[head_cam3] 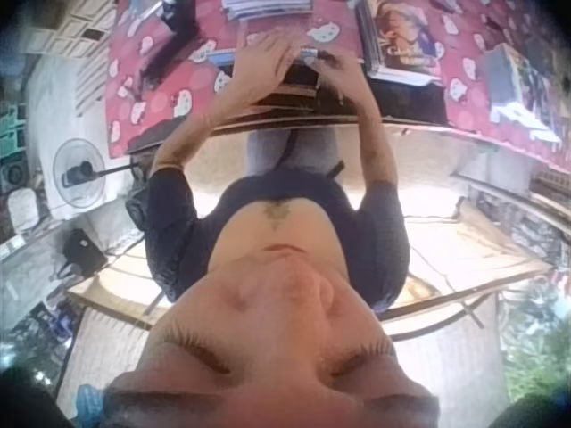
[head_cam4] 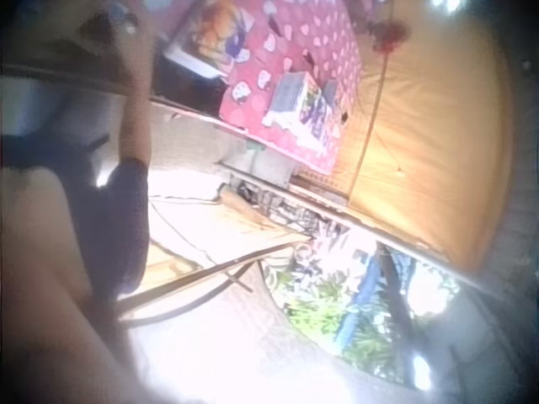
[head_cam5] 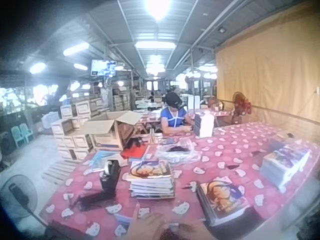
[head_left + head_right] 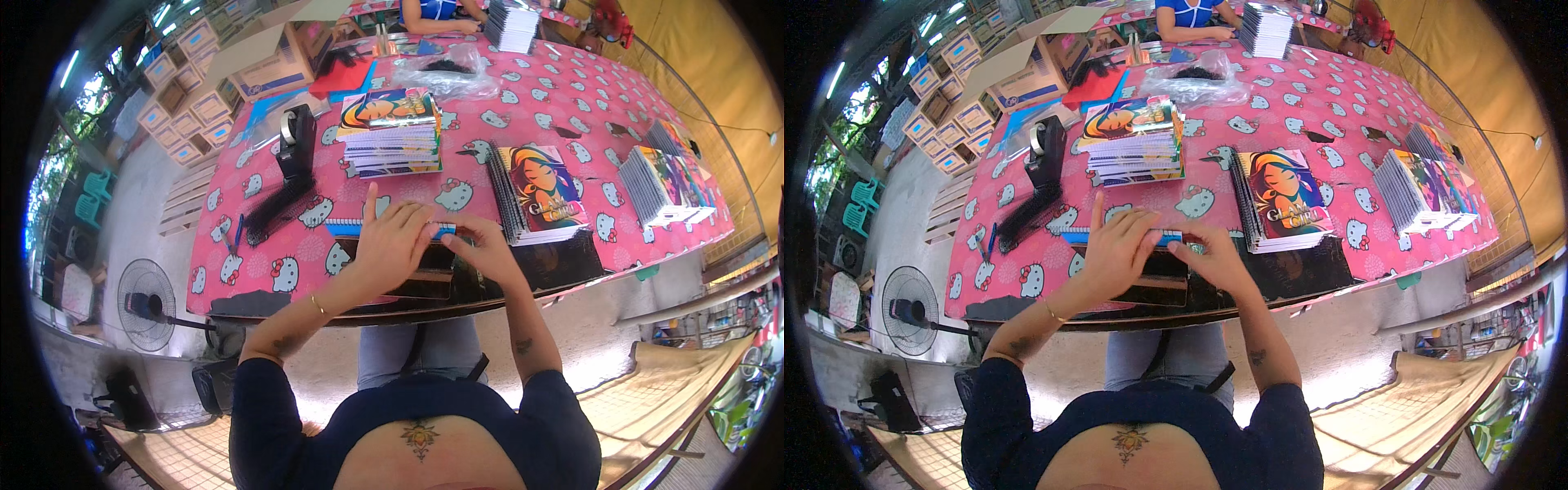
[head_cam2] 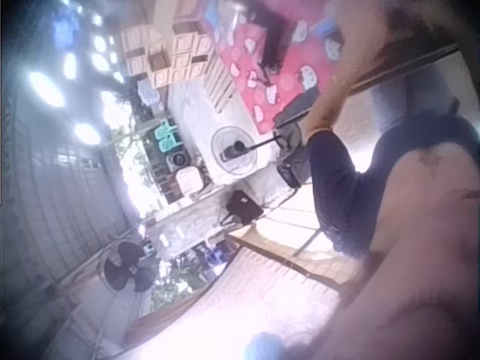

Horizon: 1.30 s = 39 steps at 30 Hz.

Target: The person is binding booklets by hand, sliding blue plastic combs onto the spines of stacks of paper and using a wooden jig for alignment.

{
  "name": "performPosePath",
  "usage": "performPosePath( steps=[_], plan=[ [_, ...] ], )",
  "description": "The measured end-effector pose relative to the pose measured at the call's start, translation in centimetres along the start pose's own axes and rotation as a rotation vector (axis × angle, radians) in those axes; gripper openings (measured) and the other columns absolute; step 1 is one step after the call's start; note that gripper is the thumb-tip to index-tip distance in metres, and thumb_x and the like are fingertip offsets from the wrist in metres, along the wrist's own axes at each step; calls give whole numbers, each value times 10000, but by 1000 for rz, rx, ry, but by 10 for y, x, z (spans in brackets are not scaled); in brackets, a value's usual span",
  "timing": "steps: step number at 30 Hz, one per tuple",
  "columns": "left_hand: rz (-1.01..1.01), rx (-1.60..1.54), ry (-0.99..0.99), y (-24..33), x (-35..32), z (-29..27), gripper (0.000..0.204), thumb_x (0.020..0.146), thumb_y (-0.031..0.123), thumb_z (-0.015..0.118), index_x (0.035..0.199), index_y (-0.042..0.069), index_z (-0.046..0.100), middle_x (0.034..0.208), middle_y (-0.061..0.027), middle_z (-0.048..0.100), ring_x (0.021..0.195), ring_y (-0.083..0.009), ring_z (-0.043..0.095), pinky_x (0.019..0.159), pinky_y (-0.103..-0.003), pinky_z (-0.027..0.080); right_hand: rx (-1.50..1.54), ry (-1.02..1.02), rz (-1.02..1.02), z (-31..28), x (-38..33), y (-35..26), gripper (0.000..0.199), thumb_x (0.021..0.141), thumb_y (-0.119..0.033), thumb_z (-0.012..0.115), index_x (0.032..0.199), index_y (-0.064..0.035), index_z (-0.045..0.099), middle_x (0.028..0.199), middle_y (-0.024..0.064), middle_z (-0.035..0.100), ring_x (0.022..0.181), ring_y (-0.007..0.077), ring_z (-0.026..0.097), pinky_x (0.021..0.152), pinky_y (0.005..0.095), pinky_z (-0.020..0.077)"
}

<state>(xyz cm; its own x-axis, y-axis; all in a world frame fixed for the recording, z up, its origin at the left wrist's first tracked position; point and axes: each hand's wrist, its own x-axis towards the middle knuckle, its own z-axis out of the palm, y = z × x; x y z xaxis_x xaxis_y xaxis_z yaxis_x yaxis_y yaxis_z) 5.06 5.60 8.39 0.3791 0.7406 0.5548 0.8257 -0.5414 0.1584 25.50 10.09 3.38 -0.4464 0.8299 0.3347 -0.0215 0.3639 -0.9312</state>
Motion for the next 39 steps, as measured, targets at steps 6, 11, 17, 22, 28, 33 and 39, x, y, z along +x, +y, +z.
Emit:
performPosePath(
  steps=[6, 11, 17, 22, 28, 33, 39],
  plan=[
    [24, -138, 84, 0, 6, 8, 173, 892, 181, 709, 1030, 99, 643, 912, -28, 663, 884, -246, 664, 1180, -583, 199, -41, -129, 130, -35, 14, 1, 236, 979, -119, 645, 1159, 22, 705, 997, 23, 705, 920, 70, 595, 794, 259, 497],
    [-13, -176, 79, 0, 5, 7, 183, 880, 179, 719, 1023, 95, 644, 916, -46, 666, 887, -265, 656, 1130, -552, 298, -19, -169, 26, -34, 27, -11, 149, 918, -107, 692, 988, 24, 702, 815, 22, 662, 757, 68, 585, 673, 263, 483],
    [3, -132, 3, 11, 4, 1, 204, 889, 154, 681, 1070, 73, 631, 933, -109, 661, 890, -319, 649, 930, -446, 493, -319, 85, -174, -10, 21, -15, 93, 828, -29, 686, 877, 20, 624, 809, 54, 634, 720, 143, 601, 675, 286, 485],
    [-347, -443, 330, 11, 28, -86, 253, 903, 66, 684, 1151, 23, 654, 999, -162, 721, 956, -328, 704, 869, -410, 547, -491, 353, -438, 31, -26, -100, 585, 794, -234, 779, 1309, -39, 581, 1244, 232, 552, 1147, 420, 548, 961, 479, 458],
    [166, -606, 139, 43, 52, -100, 272, 934, 84, 669, 1198, 23, 655, 1151, -168, 675, 1095, -237, 656, 903, -365, 527, -12, 628, -110, -18, -20, -110, 301, 953, -121, 667, 1213, -5, 567, 1062, 83, 652, 941, 153, 606, 817, 305, 492],
    [-255, -628, 276, -64, 63, -45, 213, 940, 83, 650, 1138, 12, 677, 1061, -163, 672, 1031, -260, 672, 870, -365, 531, 76, 498, 79, -184, 2, -54, 469, 930, -114, 693, 1350, 27, 538, 1058, 112, 687, 966, 174, 672, 839, 309, 548],
    [-117, -165, 273, -128, 77, 11, 252, 904, 79, 665, 1152, 37, 676, 1063, -161, 670, 1015, -320, 666, 871, -388, 530, -909, 490, 144, -249, -5, 36, 424, 798, -224, 755, 1155, -3, 699, 891, 238, 707, 835, 322, 705, 787, 409, 540]
  ],
)
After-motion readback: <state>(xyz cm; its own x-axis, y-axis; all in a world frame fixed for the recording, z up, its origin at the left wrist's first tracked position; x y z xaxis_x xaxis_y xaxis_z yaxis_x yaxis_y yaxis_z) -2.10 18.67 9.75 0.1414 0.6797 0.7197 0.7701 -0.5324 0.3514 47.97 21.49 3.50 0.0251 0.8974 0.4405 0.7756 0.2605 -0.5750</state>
